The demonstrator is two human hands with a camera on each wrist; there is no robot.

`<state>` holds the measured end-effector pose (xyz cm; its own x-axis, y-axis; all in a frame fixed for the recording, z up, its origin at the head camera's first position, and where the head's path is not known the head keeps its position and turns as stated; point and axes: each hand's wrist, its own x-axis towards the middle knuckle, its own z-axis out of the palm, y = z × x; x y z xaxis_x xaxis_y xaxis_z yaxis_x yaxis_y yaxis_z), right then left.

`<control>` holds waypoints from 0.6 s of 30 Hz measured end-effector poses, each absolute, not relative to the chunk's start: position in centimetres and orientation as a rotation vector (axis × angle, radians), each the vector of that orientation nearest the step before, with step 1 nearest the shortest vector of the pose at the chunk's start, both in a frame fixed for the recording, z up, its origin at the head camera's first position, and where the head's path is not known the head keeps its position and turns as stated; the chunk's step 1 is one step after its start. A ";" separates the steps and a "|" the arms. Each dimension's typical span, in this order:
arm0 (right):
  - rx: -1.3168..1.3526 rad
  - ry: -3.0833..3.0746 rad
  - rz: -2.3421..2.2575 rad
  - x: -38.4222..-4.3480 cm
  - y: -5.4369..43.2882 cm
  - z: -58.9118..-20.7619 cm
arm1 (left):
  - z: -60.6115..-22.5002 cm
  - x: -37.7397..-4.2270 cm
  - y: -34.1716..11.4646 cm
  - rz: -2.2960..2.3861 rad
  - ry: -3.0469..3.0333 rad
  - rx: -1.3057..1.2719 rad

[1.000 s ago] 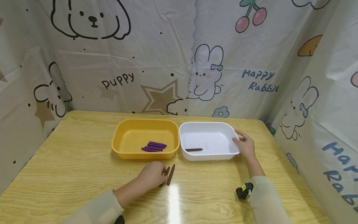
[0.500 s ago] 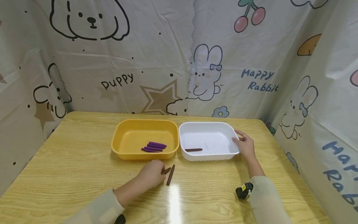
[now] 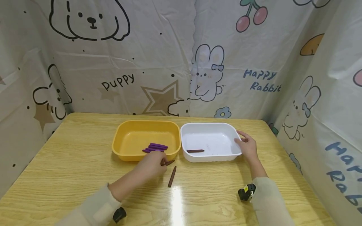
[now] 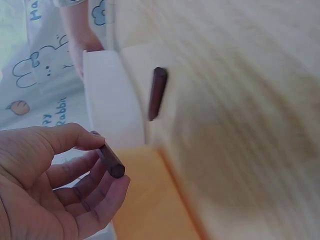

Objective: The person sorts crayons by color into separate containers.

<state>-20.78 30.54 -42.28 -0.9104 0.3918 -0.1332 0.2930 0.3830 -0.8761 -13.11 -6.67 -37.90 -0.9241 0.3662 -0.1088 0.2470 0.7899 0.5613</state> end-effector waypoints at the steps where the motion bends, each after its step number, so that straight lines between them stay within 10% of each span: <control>1: -0.624 -2.532 1.573 -20.8 30.6 -42.3 | -37.6 -13.2 -6.6 0.834 2.761 0.482; 18: -0.693 -2.526 1.570 -21.0 30.5 -42.4 | -34.9 -15.2 -4.1 0.824 2.729 0.595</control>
<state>-20.99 30.46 -42.43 -0.8932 0.4201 -0.1604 0.3298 0.3695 -0.8687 -15.17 -4.14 -34.87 -0.8916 0.4420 -0.0988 0.3134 0.7596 0.5699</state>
